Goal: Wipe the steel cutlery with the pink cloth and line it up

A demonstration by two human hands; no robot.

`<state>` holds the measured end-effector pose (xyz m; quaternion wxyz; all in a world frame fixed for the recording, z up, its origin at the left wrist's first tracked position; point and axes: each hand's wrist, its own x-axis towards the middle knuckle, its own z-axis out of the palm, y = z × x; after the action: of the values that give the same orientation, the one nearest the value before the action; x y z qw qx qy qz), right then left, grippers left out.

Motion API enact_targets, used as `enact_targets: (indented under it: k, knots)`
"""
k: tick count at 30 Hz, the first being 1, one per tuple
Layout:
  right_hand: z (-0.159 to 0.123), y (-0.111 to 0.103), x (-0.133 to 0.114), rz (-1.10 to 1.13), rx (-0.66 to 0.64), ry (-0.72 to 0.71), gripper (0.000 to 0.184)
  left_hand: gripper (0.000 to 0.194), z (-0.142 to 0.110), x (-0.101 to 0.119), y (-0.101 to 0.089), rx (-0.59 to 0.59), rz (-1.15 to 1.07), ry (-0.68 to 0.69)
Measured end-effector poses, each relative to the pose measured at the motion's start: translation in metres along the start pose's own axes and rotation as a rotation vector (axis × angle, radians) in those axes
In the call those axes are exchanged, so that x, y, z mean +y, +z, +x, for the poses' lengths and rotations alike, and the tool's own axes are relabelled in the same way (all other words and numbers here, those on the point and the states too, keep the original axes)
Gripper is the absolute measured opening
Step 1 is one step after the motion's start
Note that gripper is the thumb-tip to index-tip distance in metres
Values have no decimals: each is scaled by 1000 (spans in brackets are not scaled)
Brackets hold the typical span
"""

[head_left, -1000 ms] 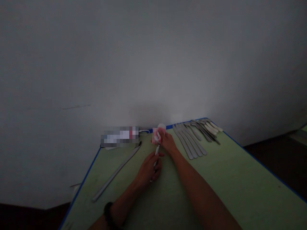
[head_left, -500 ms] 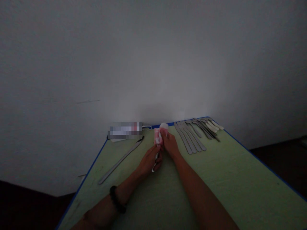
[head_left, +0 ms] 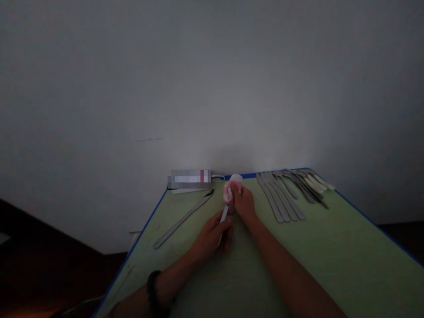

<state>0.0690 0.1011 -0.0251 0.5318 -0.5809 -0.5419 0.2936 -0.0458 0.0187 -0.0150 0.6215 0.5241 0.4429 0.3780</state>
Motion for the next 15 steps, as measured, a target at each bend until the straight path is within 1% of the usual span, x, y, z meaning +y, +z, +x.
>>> enact_targets:
  k: [2,4,8,11,13,15]
  knots:
    - [-2,4,-1,13,31,8,50,35,1,1,-2,22,13,-5]
    - [-2,4,0,34,30,6,49,32,4,2,-2,21,27,-7]
    - [8,-6,9,81,-44,-29,49,35,9,4,-4,-8,10,-1]
    - [18,-11,13,112,-112,-28,51,38,13,3,-3,-20,-23,15]
    - [24,-13,15,147,-153,-21,51,37,19,2,-1,-23,-49,38]
    - [28,-13,16,213,-196,-27,51,31,27,3,3,3,-49,63]
